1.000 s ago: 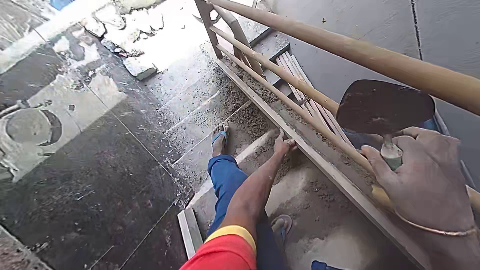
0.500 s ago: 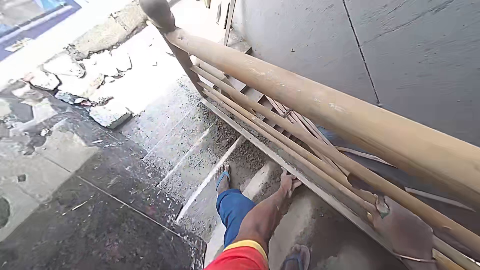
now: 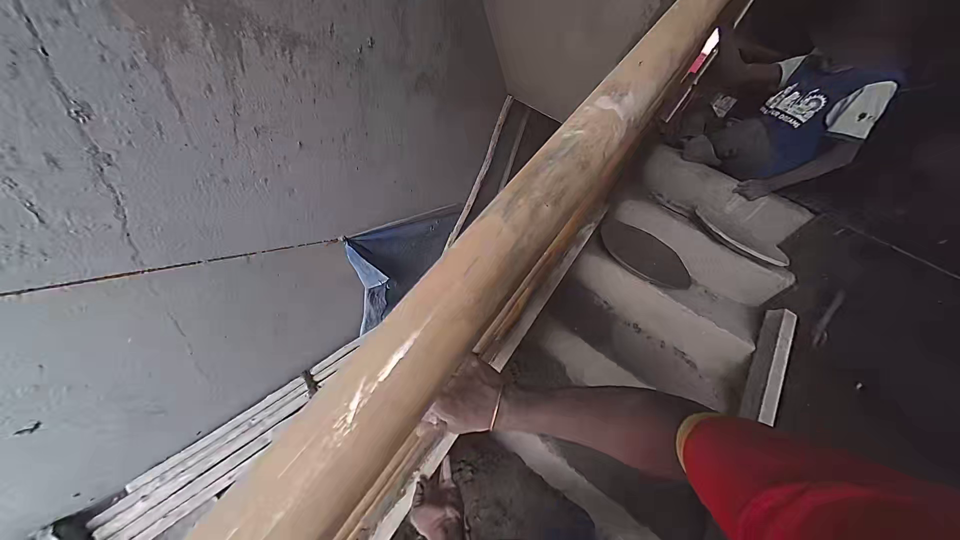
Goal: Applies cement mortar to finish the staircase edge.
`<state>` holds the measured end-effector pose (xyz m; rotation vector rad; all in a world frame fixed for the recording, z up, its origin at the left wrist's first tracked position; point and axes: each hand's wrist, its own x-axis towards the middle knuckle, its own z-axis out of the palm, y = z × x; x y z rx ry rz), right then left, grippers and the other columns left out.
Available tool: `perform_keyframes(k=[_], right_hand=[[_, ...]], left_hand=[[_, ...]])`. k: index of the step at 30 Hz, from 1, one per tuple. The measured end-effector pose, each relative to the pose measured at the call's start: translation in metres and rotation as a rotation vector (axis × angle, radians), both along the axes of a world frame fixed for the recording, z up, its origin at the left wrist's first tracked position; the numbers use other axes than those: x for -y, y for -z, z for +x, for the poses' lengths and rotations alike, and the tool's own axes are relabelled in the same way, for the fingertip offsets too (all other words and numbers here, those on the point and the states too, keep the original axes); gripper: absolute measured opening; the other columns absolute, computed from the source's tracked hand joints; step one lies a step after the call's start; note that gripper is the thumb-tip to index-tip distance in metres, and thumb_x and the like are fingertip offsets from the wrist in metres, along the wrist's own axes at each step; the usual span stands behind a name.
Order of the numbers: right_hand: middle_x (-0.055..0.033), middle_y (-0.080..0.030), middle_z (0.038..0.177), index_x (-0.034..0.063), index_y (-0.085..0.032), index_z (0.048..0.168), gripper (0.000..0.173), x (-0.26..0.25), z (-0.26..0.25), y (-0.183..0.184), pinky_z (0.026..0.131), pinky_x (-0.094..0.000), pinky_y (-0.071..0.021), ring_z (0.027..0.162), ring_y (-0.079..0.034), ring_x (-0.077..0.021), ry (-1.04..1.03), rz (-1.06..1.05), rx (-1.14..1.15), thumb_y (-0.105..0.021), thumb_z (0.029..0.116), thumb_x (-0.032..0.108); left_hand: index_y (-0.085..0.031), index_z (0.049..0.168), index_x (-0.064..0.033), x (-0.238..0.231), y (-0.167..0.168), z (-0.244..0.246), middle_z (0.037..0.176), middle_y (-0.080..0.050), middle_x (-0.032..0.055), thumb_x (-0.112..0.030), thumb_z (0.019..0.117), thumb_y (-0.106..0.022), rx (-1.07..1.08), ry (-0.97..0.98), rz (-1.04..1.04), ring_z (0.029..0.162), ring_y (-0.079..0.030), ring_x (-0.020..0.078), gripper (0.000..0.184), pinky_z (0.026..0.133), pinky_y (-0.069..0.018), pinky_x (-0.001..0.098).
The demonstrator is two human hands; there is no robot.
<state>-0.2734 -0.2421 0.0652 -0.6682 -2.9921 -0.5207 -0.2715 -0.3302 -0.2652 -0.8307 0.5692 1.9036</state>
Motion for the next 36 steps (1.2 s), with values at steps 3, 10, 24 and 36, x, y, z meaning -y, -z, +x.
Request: perform_keyframes(k=[3,10,24,36], right_hand=[[0.0026,-0.073,0.095,0.024,-0.069,0.114,0.035,-0.004,0.001,0.018,0.1,-0.0446,-0.0499,0.097,-0.069,-0.0183,0.028,-0.039,-0.132,-0.058,0.0981,0.053],[0.0008,-0.07,0.081,0.0248,-0.074,0.105,0.031,-0.01,0.006,0.026,0.084,-0.0381,-0.0503,0.086,-0.067,-0.02,-0.09,0.075,-0.275,-0.049,0.106,0.043],[0.0035,-0.07,0.079,0.0195,-0.072,0.093,0.027,0.003,-0.005,0.05,0.1,-0.0371,-0.0453,0.084,-0.067,-0.0147,0.055,0.057,-0.497,-0.053,0.103,0.035],[-0.0002,-0.061,0.067,0.0144,-0.069,0.083,0.031,0.002,-0.011,0.051,0.103,-0.0419,-0.0432,0.073,-0.064,-0.0184,0.119,0.181,-0.539,-0.059,0.0971,0.04]], left_hand=[[-0.034,0.147,-0.007,0.0,-0.002,-0.004,0.142,-0.051,0.0145,-0.034,0.1098,-0.029,-0.069,0.052,0.026,0.126,-0.057,0.0302,0.046,0.1,-0.0523,0.0532],[-0.031,0.15,-0.0075,-0.005,-0.024,-0.004,0.149,-0.044,0.0162,-0.031,0.1081,-0.029,-0.084,0.046,-0.104,0.133,-0.05,0.0329,0.048,0.103,-0.0495,0.055],[-0.037,0.14,-0.0049,0.001,-0.004,-0.023,0.141,-0.05,0.0189,-0.027,0.1054,-0.03,0.017,0.094,-0.044,0.131,-0.053,0.0381,0.041,0.103,-0.0497,0.0581],[-0.032,0.148,-0.0096,0.003,-0.001,-0.032,0.15,-0.043,0.0208,-0.031,0.1065,-0.034,0.099,0.138,0.075,0.137,-0.048,0.0423,0.047,0.106,-0.0467,0.0618]])
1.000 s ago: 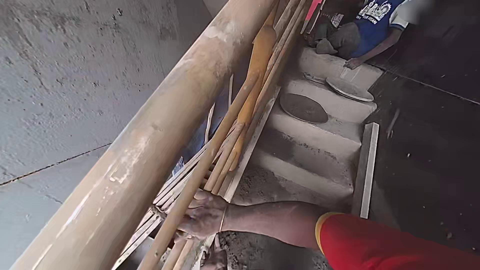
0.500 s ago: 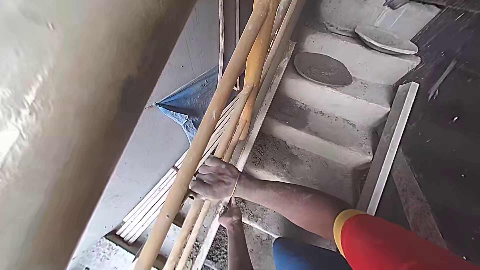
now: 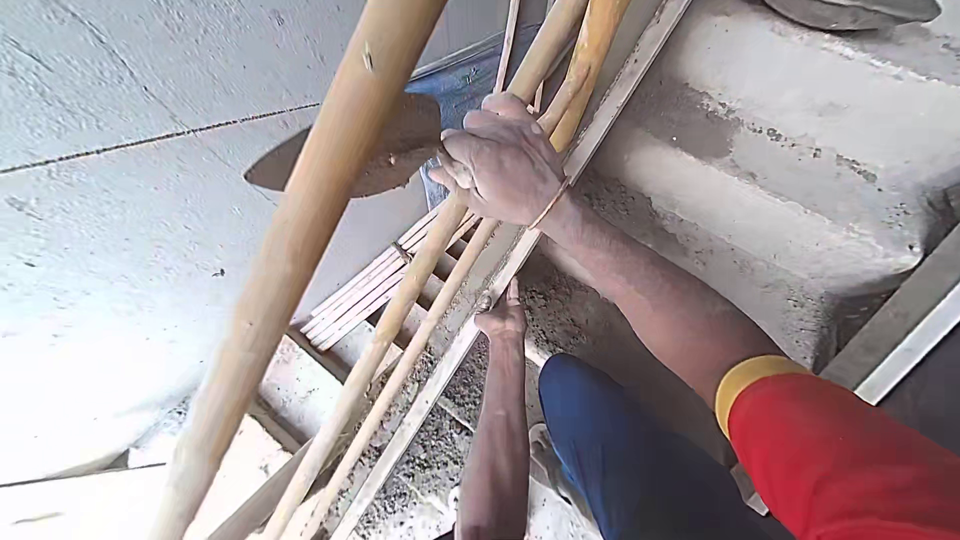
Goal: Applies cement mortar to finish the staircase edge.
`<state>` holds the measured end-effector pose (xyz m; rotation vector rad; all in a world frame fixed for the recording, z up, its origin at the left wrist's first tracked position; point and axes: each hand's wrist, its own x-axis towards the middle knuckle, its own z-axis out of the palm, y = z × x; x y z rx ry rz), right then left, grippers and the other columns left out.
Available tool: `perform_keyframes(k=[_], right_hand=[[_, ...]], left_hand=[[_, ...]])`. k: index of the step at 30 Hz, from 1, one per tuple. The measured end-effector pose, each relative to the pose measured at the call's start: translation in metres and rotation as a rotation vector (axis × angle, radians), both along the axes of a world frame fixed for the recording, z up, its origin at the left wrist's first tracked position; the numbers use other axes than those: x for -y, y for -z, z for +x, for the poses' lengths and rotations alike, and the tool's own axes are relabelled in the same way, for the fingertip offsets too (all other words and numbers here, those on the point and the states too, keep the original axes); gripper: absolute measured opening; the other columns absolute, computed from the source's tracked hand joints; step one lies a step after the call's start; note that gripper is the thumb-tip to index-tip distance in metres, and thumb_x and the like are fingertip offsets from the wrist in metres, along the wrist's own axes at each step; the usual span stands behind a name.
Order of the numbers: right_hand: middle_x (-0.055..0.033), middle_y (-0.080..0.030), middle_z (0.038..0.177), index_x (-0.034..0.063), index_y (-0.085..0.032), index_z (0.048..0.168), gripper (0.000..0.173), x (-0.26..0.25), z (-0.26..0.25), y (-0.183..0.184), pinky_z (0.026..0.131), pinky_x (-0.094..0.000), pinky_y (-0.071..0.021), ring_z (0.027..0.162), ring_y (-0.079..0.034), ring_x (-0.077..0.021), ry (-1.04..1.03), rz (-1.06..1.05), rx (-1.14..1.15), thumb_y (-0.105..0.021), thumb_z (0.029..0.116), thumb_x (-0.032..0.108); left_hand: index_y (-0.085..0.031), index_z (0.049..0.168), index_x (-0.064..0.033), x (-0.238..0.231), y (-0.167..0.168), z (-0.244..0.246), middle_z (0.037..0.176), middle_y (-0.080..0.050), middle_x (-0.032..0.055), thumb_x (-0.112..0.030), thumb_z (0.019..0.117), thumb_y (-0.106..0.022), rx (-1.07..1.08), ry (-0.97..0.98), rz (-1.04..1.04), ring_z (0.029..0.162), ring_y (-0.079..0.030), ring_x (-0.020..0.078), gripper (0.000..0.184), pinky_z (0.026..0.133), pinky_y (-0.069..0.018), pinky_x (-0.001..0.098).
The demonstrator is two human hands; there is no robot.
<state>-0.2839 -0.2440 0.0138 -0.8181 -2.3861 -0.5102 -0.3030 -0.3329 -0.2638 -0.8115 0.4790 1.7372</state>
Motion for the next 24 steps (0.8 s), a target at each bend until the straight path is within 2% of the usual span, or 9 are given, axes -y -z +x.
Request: perform_keyframes(k=[3,5,6,7,8,12,16,19,24], right_hand=[[-0.0012,-0.067,0.078,0.0155,-0.069,0.093,0.036,0.002,-0.004,-0.005,0.108,-0.0437,-0.0396,0.085,-0.068,-0.0183,0.086,-0.058,0.038,-0.052,0.1007,0.046],[-0.0002,-0.069,0.087,0.0185,-0.071,0.103,0.036,0.006,-0.005,-0.004,0.099,-0.0435,-0.0444,0.093,-0.067,-0.018,0.139,-0.1,0.034,-0.053,0.1003,0.05],[0.0009,-0.07,0.09,0.0198,-0.071,0.107,0.035,0.008,-0.008,-0.002,0.101,-0.0429,-0.0432,0.095,-0.066,-0.0167,0.133,-0.107,0.026,-0.055,0.0997,0.05],[0.0025,-0.071,0.093,0.021,-0.071,0.11,0.034,0.009,-0.01,-0.001,0.107,-0.0417,-0.0393,0.096,-0.067,-0.0144,0.118,-0.106,0.034,-0.054,0.1001,0.049],[0.0038,-0.073,0.092,0.0219,-0.072,0.113,0.034,0.009,-0.009,-0.002,0.109,-0.0409,-0.0372,0.095,-0.067,-0.0126,0.092,-0.089,0.045,-0.054,0.1006,0.049],[0.0075,-0.074,0.089,0.0274,-0.07,0.12,0.035,0.008,-0.003,-0.006,0.111,-0.0416,-0.0406,0.092,-0.068,-0.0098,0.096,-0.063,0.094,-0.054,0.1012,0.052],[0.0071,-0.074,0.092,0.0275,-0.071,0.121,0.036,0.013,-0.004,-0.005,0.113,-0.0429,-0.0392,0.095,-0.068,-0.01,0.096,-0.085,0.114,-0.054,0.1014,0.053],[0.0057,-0.075,0.095,0.0247,-0.071,0.117,0.036,0.014,-0.005,-0.004,0.115,-0.0431,-0.0383,0.097,-0.069,-0.0099,0.106,-0.095,0.094,-0.055,0.1016,0.052],[0.0038,-0.076,0.101,0.0219,-0.072,0.115,0.04,0.016,-0.008,0.001,0.117,-0.0431,-0.0367,0.102,-0.069,-0.0111,0.127,-0.099,0.094,-0.052,0.1024,0.054]], left_hand=[[-0.029,0.151,-0.0118,-0.004,0.006,-0.001,0.153,-0.04,0.0204,-0.032,0.1061,-0.037,0.014,0.006,0.045,0.14,-0.045,0.0429,0.05,0.107,-0.0467,0.0611],[-0.029,0.151,-0.0122,0.0,0.009,-0.001,0.153,-0.04,0.02,-0.033,0.1059,-0.037,-0.002,0.013,0.052,0.14,-0.045,0.0419,0.05,0.107,-0.0474,0.0603],[-0.029,0.152,-0.0125,0.004,0.009,-0.003,0.153,-0.041,0.0202,-0.035,0.1063,-0.037,-0.011,0.01,0.057,0.14,-0.045,0.042,0.051,0.107,-0.0479,0.0597],[-0.029,0.151,-0.0124,0.007,0.009,-0.002,0.152,-0.042,0.0208,-0.038,0.1065,-0.035,-0.019,0.001,0.069,0.138,-0.047,0.0425,0.052,0.106,-0.0485,0.0598],[-0.03,0.15,-0.0121,0.008,0.009,0.0,0.15,-0.043,0.0211,-0.039,0.1062,-0.035,-0.027,-0.007,0.09,0.136,-0.049,0.0424,0.052,0.105,-0.0493,0.0599],[-0.032,0.148,-0.0134,0.005,0.019,0.008,0.147,-0.046,0.0199,-0.042,0.1038,-0.035,-0.079,-0.041,0.156,0.134,-0.05,0.0418,0.052,0.102,-0.0505,0.0621],[-0.029,0.151,-0.0168,0.002,0.026,0.015,0.151,-0.042,0.0173,-0.044,0.1033,-0.035,-0.118,-0.125,0.142,0.137,-0.047,0.0388,0.055,0.101,-0.0487,0.0648],[-0.031,0.151,-0.0185,0.0,0.025,0.017,0.151,-0.042,0.0157,-0.044,0.1029,-0.037,-0.146,-0.158,0.129,0.137,-0.047,0.036,0.055,0.1,-0.049,0.0653],[-0.03,0.151,-0.0171,0.004,0.024,0.024,0.149,-0.04,0.0179,-0.044,0.1019,-0.039,-0.157,-0.181,0.128,0.133,-0.047,0.0383,0.056,0.095,-0.049,0.0668]])
